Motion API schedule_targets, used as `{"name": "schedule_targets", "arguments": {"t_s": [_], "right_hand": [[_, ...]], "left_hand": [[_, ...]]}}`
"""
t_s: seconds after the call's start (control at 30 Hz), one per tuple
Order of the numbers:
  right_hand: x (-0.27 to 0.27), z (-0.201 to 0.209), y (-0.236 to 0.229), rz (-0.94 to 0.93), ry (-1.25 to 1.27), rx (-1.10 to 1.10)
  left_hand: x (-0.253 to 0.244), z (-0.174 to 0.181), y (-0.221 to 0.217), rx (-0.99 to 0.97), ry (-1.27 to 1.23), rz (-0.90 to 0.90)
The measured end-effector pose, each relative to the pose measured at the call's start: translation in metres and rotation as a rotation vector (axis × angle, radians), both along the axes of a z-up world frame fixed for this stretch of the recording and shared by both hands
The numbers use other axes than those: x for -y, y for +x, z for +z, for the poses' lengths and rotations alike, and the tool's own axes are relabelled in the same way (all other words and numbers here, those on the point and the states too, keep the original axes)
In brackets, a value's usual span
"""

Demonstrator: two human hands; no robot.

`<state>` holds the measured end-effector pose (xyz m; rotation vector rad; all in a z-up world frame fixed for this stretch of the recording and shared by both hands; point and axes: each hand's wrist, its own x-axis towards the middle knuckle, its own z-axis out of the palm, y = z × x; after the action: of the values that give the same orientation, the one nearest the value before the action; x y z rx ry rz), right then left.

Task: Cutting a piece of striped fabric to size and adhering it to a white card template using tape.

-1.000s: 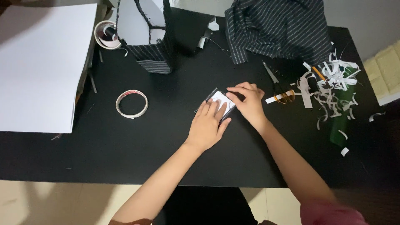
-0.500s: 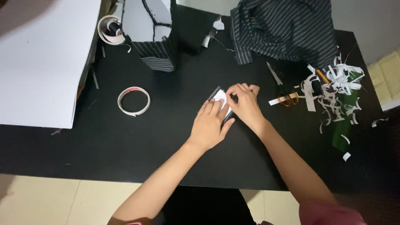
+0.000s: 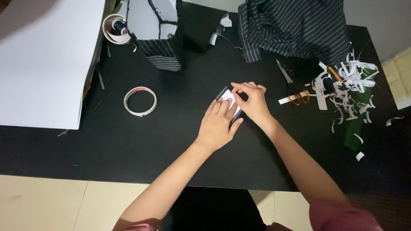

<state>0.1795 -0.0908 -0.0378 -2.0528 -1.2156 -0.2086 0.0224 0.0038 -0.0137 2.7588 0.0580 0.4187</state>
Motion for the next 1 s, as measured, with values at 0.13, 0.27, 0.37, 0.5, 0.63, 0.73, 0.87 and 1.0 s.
{"name": "schedule_targets", "arguments": {"t_s": [0.13,0.27,0.37,0.5,0.63,0.73,0.87,1.0], "right_hand": [[-0.002,-0.008,0.002,-0.035,-0.104,0.076],[-0.005,-0.009,0.001,-0.013,-0.196,0.002],[-0.003,-0.009,0.003,0.018,-0.182,-0.044],[0.005,0.011,-0.005,0.193,0.012,-0.201],[0.017,0.004,0.005,0.033,-0.123,-0.087],[0.02,0.0,0.003,0.063,-0.163,0.055],[0.023,0.006,-0.001,0.136,-0.132,0.005],[0.026,0.013,-0.004,0.139,-0.095,-0.037]], "left_hand": [[0.0,0.0,0.001,-0.005,0.0,-0.002],[0.0,-0.004,0.0,-0.005,0.009,-0.003],[0.0,-0.007,0.002,-0.007,0.028,0.0],[0.001,0.008,-0.002,-0.038,0.015,0.0],[0.001,0.012,-0.003,-0.037,0.012,-0.002],[0.0,0.01,-0.002,-0.034,0.034,-0.018],[0.001,0.008,-0.001,-0.037,0.017,-0.013],[0.002,0.017,-0.004,-0.062,-0.008,-0.007]]}}
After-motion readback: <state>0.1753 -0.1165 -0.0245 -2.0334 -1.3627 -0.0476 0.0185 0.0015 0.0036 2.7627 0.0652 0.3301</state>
